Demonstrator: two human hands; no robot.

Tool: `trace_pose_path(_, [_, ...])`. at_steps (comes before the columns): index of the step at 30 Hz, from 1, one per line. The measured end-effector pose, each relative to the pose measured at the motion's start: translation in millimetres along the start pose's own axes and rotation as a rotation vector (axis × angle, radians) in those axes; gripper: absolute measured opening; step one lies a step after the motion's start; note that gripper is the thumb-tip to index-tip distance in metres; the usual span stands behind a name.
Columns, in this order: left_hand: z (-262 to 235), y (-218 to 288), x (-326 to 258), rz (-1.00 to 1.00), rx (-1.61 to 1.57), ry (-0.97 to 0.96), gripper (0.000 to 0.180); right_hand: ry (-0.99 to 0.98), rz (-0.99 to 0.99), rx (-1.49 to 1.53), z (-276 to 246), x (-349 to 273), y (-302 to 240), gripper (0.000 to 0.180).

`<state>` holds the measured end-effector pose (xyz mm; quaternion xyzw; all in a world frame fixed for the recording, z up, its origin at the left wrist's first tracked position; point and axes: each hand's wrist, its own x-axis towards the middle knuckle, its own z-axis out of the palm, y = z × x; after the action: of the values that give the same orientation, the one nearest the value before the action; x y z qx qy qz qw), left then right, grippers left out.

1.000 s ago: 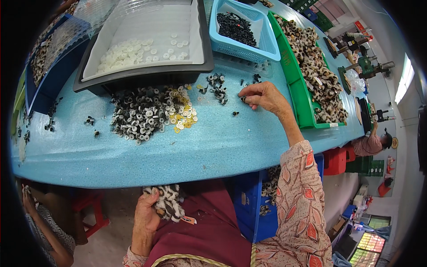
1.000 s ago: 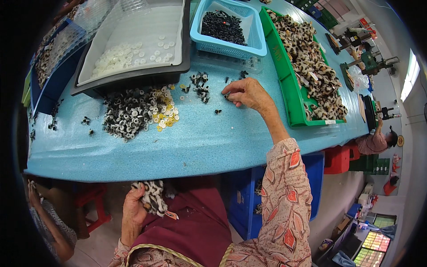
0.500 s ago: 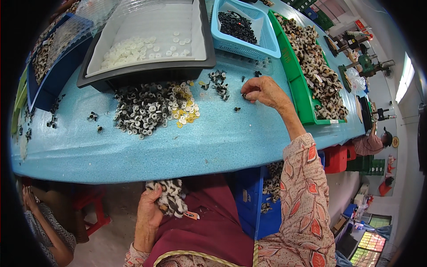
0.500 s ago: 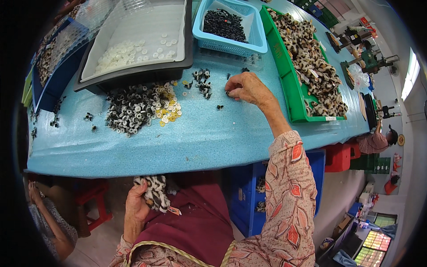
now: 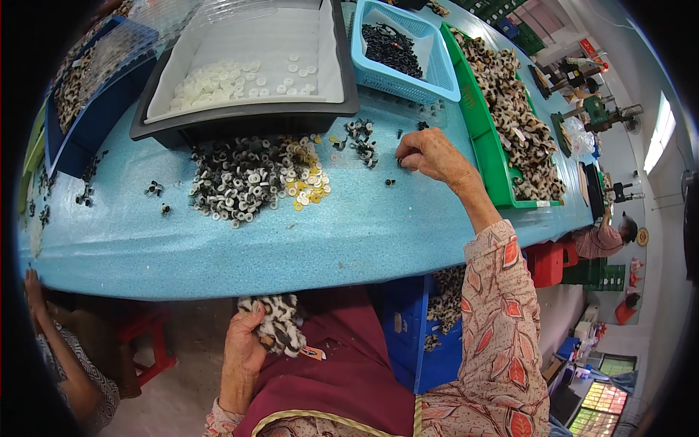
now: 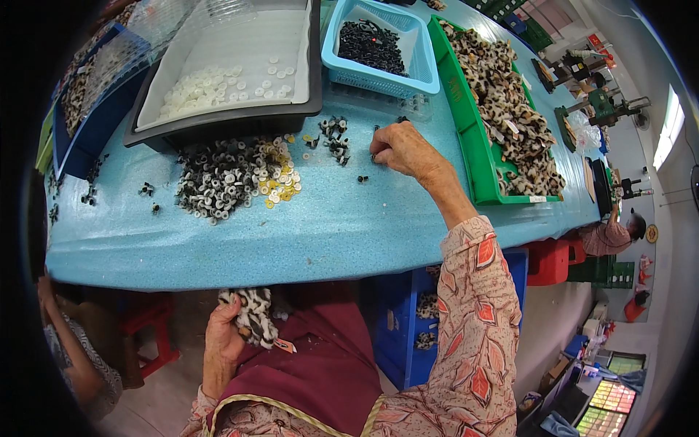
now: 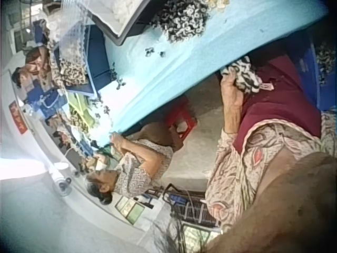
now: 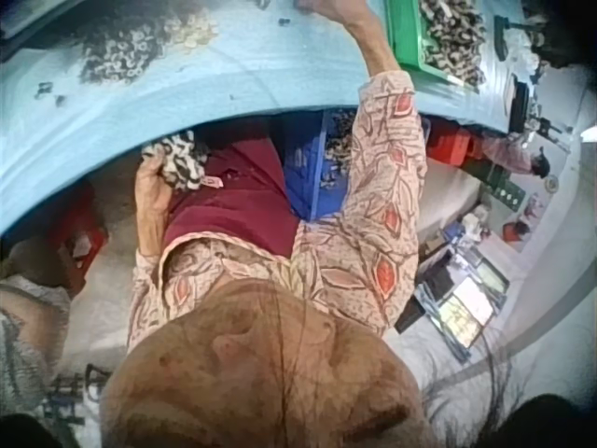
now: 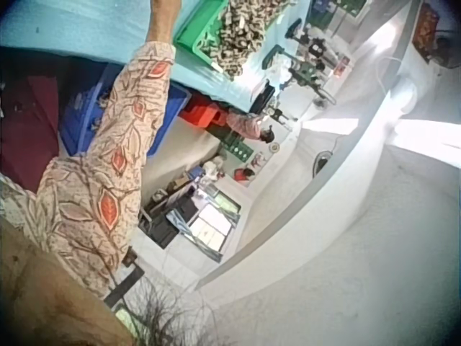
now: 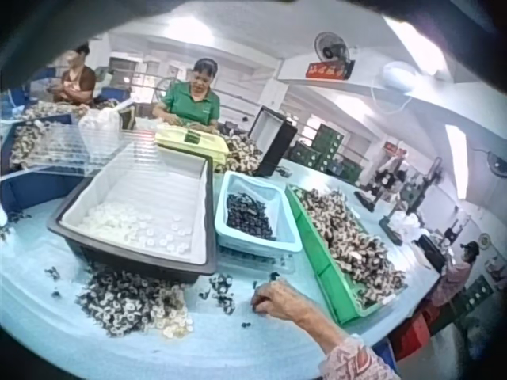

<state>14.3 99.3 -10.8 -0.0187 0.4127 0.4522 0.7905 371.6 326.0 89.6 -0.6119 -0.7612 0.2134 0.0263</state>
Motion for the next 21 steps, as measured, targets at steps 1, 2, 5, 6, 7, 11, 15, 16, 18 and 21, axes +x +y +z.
trace_pose_path(1, [0.7,0.7,-0.7,0.001,-0.001,-0.001,0.022,0.003,-0.005,-0.006,-0.1,0.3,-0.9,0.015])
trace_pose_path(2, [0.4,0.8,-1.1,0.004,0.002,0.006,0.022,0.005,-0.007,-0.010,0.7,-0.9,-1.5,0.015])
trace_pose_path(5, [1.1,1.5,-1.5,0.009,0.006,0.010,0.022,0.035,-0.035,-0.038,5.2,-2.0,-0.4,0.011])
trace_pose_path(6, [2.5,2.0,-1.9,0.009,0.006,0.001,0.022,0.049,-0.047,-0.051,6.4,-2.2,0.2,0.009])
trace_pose_path(7, [2.9,2.0,-2.4,0.009,0.005,-0.008,0.022,0.034,-0.027,-0.048,5.8,-2.6,-0.8,0.010])
trace_pose_path(11, [-5.0,-0.8,1.2,0.019,0.003,0.017,0.023,0.002,-0.004,-0.017,4.1,-0.3,-2.3,0.013])
trace_pose_path(15, [-7.9,-2.3,0.6,0.030,0.002,0.017,0.024,-0.004,-0.056,0.082,3.9,-1.9,5.4,0.017])
trace_pose_path(16, [-7.3,-1.9,0.0,0.028,-0.003,0.013,0.025,-0.007,-0.039,0.097,5.9,-3.0,6.0,0.018])
trace_pose_path(18, [-1.7,1.1,-1.5,0.013,-0.009,-0.015,0.024,-0.012,-0.006,0.124,8.1,-5.6,6.7,0.021])
trace_pose_path(21, [-1.3,2.7,-2.0,0.015,-0.001,-0.021,0.023,-0.018,0.004,0.115,8.7,-6.0,8.1,0.023])
